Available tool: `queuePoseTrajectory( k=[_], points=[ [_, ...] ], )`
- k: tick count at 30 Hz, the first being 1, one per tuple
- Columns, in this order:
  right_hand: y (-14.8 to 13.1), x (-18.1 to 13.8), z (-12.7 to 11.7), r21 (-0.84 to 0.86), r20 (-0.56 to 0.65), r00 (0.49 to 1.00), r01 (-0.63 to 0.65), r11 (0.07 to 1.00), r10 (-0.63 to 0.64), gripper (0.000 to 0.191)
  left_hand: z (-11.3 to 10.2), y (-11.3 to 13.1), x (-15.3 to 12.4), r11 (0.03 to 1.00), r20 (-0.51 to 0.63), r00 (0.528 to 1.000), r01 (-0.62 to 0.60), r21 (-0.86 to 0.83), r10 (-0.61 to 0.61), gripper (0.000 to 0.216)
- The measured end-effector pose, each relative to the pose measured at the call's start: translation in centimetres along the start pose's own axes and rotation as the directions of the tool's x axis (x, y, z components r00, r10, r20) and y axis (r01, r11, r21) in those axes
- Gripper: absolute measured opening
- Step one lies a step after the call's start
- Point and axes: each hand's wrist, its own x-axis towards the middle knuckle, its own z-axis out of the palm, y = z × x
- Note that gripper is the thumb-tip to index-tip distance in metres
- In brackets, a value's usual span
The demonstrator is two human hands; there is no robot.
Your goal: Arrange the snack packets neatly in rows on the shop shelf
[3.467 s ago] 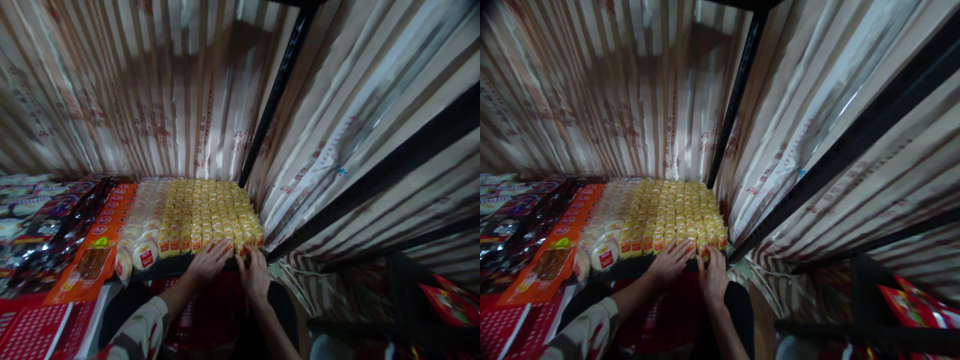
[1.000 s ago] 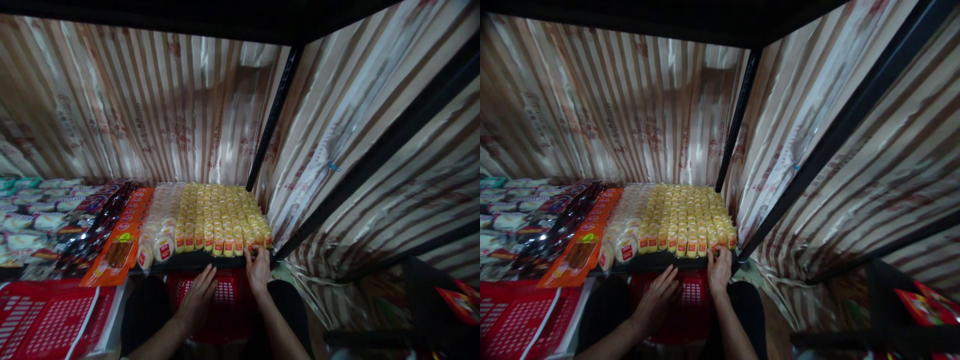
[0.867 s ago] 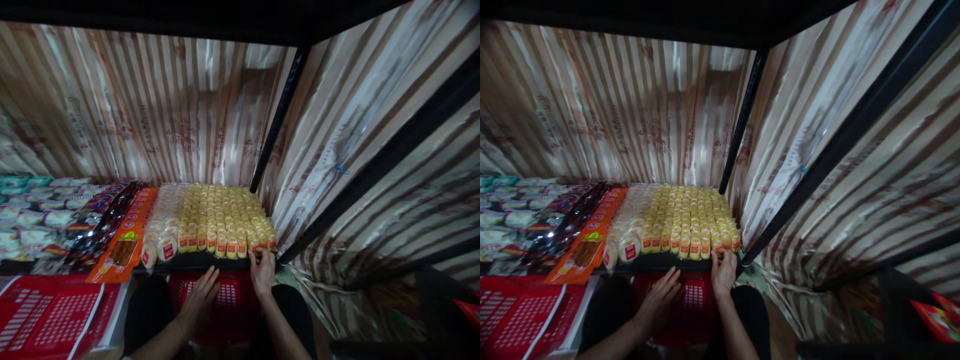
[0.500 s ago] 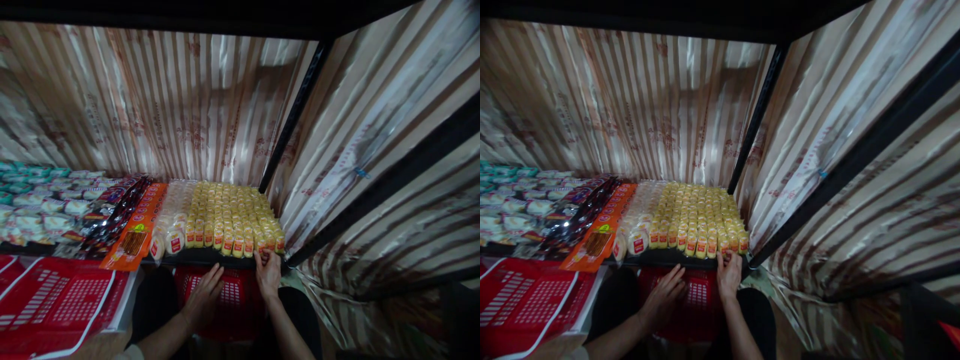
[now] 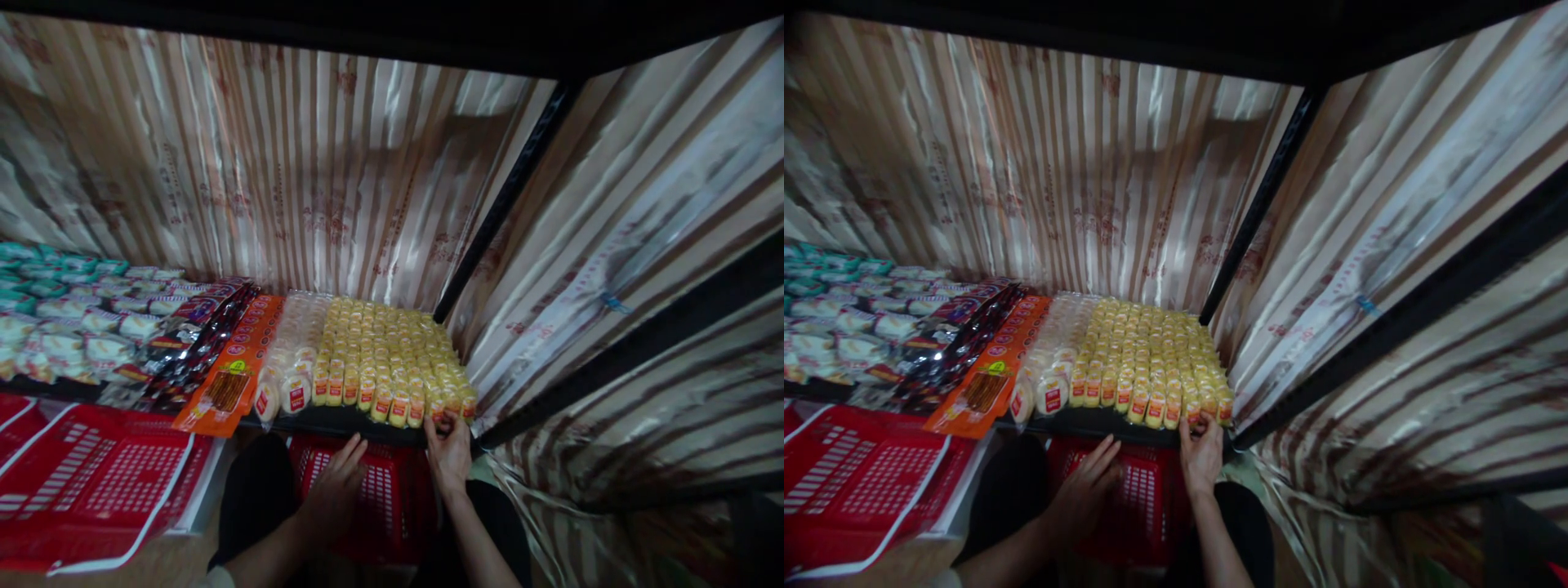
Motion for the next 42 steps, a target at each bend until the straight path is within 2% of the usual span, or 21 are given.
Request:
queuePoseTrajectory(
  k=[11, 21, 29, 35, 42],
  points=[
    [0.3, 0.3, 0.0, 0.048, 0.024, 1.0, -0.019, 0.999, 0.018, 0.052, 0.2, -1.3, -0.7, 1.0, -0.092, 0.996, 0.007, 0.007, -0.006, 0.037],
    [0.5, 0.3, 0.0, 0.099, 0.039, 0.999, 0.019, 0.995, -0.023, 0.048, 0.8, -1.5, -1.3, 0.997, -0.146, 0.987, -0.058, 0.044, 0.064, 0.045],
    [1.0, 0.2, 0.3, 0.099, 0.053, 0.998, 0.026, 0.995, -0.031, 0.049, 0.2, -1.0, -1.3, 0.998, -0.123, 0.992, -0.035, 0.044, 0.041, 0.048],
    [1.2, 0.0, 0.4, 0.109, 0.006, 1.0, 0.011, 0.994, -0.011, 0.05, 0.3, -0.8, -1.3, 0.995, -0.161, 0.983, -0.078, 0.066, 0.087, 0.049],
    [1.1, 0.2, 0.5, 0.048, 0.045, 0.998, 0.04, 0.998, -0.042, 0.043, 0.8, -0.4, -1.1, 0.995, -0.116, 0.99, -0.075, 0.071, 0.083, 0.064]
  ],
)
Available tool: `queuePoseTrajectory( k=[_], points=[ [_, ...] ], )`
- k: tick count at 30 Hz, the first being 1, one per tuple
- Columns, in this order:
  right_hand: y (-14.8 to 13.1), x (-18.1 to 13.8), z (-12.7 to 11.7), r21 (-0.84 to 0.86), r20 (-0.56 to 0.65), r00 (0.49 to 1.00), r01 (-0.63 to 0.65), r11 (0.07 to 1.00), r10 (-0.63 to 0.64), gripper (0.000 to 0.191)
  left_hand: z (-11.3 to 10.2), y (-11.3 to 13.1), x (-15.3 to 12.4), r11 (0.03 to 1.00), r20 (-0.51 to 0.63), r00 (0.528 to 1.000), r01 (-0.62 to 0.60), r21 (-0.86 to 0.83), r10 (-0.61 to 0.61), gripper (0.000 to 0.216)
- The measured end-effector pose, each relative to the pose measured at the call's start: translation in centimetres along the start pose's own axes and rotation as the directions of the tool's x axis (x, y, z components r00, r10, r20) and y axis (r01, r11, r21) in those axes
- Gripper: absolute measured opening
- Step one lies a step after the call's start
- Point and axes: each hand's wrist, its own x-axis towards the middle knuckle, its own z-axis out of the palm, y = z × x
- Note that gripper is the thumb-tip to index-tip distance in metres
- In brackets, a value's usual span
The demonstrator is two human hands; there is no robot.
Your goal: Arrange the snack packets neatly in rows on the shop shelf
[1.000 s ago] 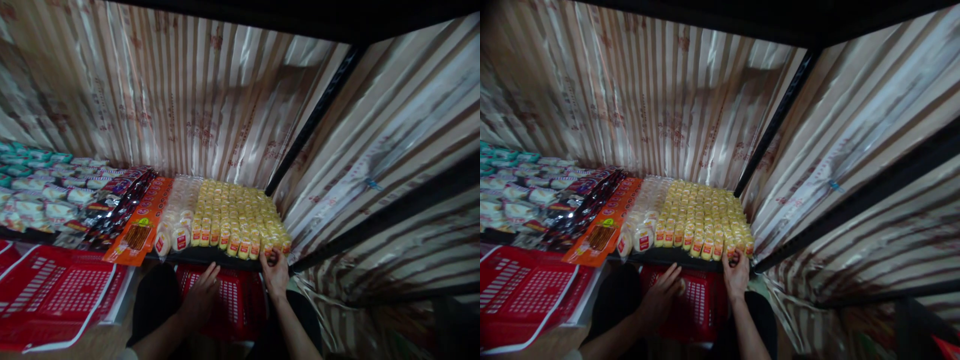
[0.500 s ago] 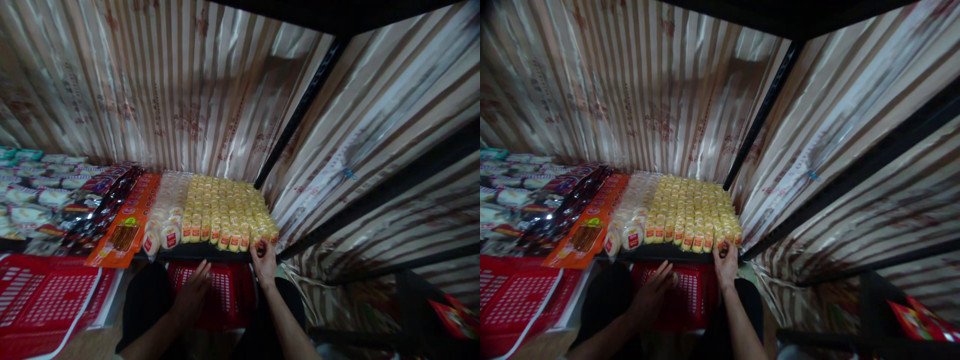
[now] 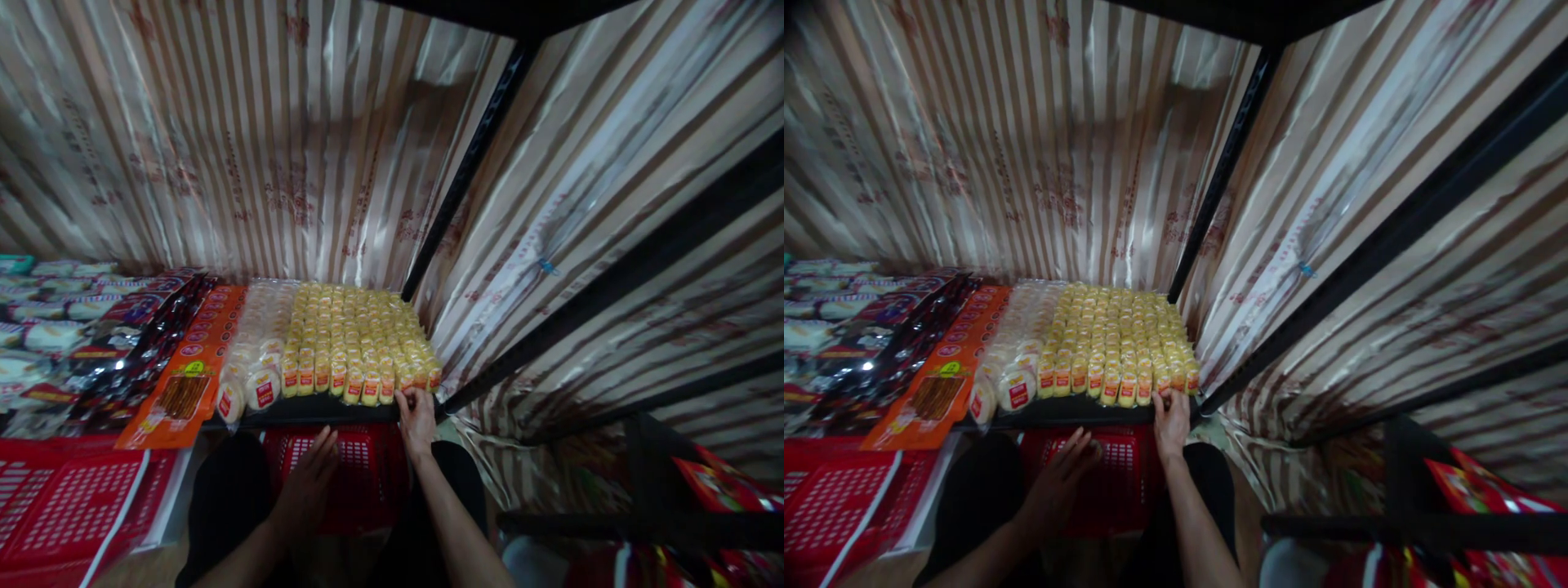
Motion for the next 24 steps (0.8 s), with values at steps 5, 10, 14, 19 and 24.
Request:
queuePoseTrajectory(
  k=[5, 10, 14, 19, 24],
  points=[
    [0.0, 0.3, -0.1, 0.006, 0.039, 0.999, -0.001, 1.0, 0.001, 0.044, 0.1, 1.3, 1.8, 0.999, 0.006, 1.0, -0.016, -0.036, 0.017, 0.06],
    [0.3, 0.2, -1.1, 0.057, 0.08, 0.996, 0.032, 0.998, -0.036, 0.042, 0.3, 2.6, 4.7, 0.999, 0.07, 0.998, 0.013, -0.046, -0.009, 0.055],
    [0.5, 0.4, -1.2, 0.088, 0.079, 0.996, 0.044, 0.995, -0.051, 0.039, 0.4, 2.7, 6.2, 0.998, 0.07, 0.997, 0.029, -0.062, -0.025, 0.054],
    [0.6, 0.9, -0.8, 0.111, 0.079, 0.995, 0.045, 0.993, -0.054, 0.039, 0.3, 2.6, 6.4, 0.997, 0.075, 0.996, 0.044, -0.067, -0.039, 0.051],
    [0.5, 0.6, -1.4, 0.121, 0.079, 0.994, 0.067, 0.99, -0.077, 0.043, -0.1, 2.2, 5.4, 0.996, 0.06, 0.997, 0.055, -0.065, -0.051, 0.046]
  ],
)
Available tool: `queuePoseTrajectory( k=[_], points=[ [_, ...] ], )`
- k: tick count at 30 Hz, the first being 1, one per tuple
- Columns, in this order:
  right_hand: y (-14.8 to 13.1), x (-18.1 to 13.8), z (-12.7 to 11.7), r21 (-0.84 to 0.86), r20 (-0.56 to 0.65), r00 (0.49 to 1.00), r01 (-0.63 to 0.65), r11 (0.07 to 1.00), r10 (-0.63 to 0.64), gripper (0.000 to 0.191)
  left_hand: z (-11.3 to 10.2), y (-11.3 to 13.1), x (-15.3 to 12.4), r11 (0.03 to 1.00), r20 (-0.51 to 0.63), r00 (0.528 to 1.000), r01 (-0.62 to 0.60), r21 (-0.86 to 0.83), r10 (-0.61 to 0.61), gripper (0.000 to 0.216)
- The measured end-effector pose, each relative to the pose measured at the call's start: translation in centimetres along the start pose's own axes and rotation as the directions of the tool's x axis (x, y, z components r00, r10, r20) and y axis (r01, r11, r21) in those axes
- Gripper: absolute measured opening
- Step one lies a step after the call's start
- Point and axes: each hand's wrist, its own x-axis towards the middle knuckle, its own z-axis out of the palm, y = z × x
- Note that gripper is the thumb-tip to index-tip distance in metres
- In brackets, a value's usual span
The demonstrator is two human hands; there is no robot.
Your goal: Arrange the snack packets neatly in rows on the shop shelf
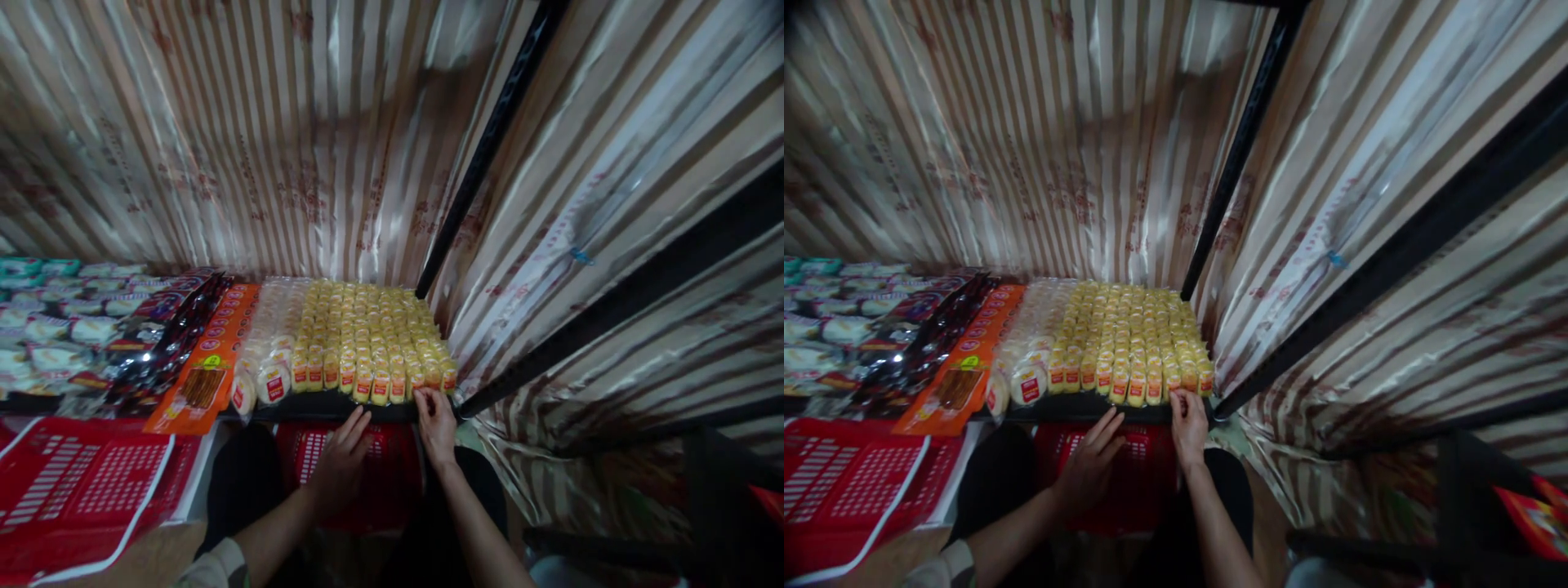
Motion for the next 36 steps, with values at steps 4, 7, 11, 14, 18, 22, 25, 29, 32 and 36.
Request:
queuePoseTrajectory(
  k=[4, 7, 11, 14, 18, 22, 25, 29, 32, 36],
  points=[
    [-1.3, -0.2, -0.5, -0.035, -0.031, 0.997, 0.063, 0.997, -0.064, 0.041, -0.6, -1.1, -0.8, 1.0, -0.089, 0.996, -0.013, 0.011, 0.014, 0.041],
    [-3.7, 0.2, -0.3, -0.069, -0.015, 0.979, 0.202, 0.977, -0.204, 0.035, -1.0, -2.1, -1.2, 0.997, -0.128, 0.991, 0.04, 0.062, -0.031, 0.041],
    [-8.1, 1.7, 1.6, -0.04, 0.119, 0.922, 0.375, 0.926, -0.368, 0.032, -1.4, -3.1, -1.3, 0.99, -0.14, 0.989, 0.071, 0.118, -0.054, 0.04],
    [-11.2, 3.4, 4.2, -0.002, 0.28, 0.847, 0.471, 0.882, -0.452, 0.036, -1.8, -3.6, -1.3, 0.985, -0.118, 0.992, 0.057, 0.162, -0.038, 0.043],
    [-14.4, 6.0, 8.4, -0.034, 0.509, 0.732, 0.544, 0.839, -0.454, 0.052, -2.5, -4.3, -0.8, 0.977, -0.063, 0.998, 0.029, 0.212, -0.016, 0.047],
    [-16.9, 8.4, 12.0, -0.177, 0.699, 0.647, 0.569, 0.803, -0.304, 0.059, -3.2, -5.5, 0.0, 0.966, -0.014, 1.0, -0.021, 0.257, 0.026, 0.047],
    [-18.1, 9.7, 14.1, -0.289, 0.765, 0.622, 0.561, 0.776, -0.165, 0.06, -3.9, -6.4, 0.6, 0.958, 0.028, 0.998, -0.055, 0.28, 0.05, 0.049],
    [-18.9, 10.4, 16.3, -0.352, 0.795, 0.603, 0.539, 0.765, -0.058, 0.061, -4.6, -7.2, 1.4, 0.956, 0.063, 0.995, -0.095, 0.276, 0.081, 0.048],
    [-18.9, 10.2, 17.5, -0.355, 0.804, 0.593, 0.531, 0.769, -0.039, 0.06, -4.8, -7.7, 2.0, 0.958, 0.077, 0.993, -0.104, 0.269, 0.086, 0.048],
    [-18.5, 9.6, 18.4, -0.361, 0.81, 0.586, 0.522, 0.773, -0.017, 0.06, -4.8, -8.4, 2.8, 0.955, 0.101, 0.986, -0.152, 0.256, 0.13, 0.047]
  ],
)
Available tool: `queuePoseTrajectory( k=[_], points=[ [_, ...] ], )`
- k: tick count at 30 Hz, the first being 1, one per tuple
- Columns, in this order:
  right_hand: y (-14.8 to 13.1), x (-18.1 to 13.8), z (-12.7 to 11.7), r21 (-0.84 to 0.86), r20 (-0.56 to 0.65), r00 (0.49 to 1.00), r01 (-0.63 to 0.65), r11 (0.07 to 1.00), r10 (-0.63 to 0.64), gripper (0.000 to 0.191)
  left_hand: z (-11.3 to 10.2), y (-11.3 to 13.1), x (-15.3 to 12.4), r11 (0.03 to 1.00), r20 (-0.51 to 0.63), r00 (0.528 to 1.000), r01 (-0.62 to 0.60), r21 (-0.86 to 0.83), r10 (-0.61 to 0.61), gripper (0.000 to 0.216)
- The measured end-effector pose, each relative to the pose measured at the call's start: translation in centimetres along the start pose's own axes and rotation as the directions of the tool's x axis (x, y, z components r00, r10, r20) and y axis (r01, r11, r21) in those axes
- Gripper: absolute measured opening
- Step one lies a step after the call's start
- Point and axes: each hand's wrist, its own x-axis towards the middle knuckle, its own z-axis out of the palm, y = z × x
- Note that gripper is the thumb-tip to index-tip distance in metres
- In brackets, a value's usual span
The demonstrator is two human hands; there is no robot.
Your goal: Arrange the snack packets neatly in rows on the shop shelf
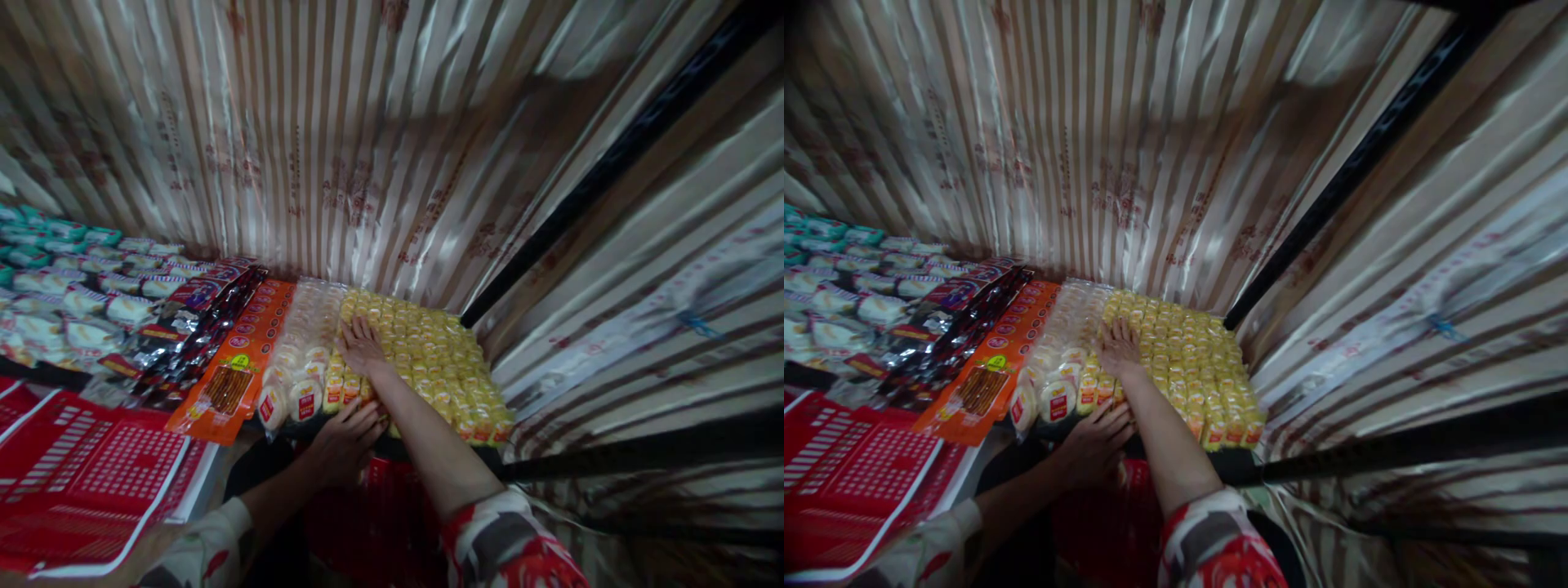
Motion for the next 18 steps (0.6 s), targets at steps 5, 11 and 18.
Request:
queuePoseTrajectory(
  k=[5, 11, 18],
  points=[
    [0.0, 0.1, 0.9, -0.004, -0.013, 1.0, -0.012, 1.0, 0.012, 0.063, -0.1, -0.6, 0.3, 0.999, 0.003, 1.0, -0.029, 0.022, 0.029, 0.044],
    [0.3, 0.0, 1.3, -0.014, -0.015, 1.0, 0.016, 1.0, -0.016, 0.069, 0.0, -0.6, 0.1, 1.0, -0.04, 0.999, 0.003, 0.025, -0.002, 0.048],
    [0.4, -0.6, 1.2, -0.018, -0.01, 0.998, 0.058, 0.998, -0.058, 0.067, 0.3, -0.6, 0.1, 0.999, -0.043, 0.998, 0.042, -0.017, -0.043, 0.05]
  ],
)
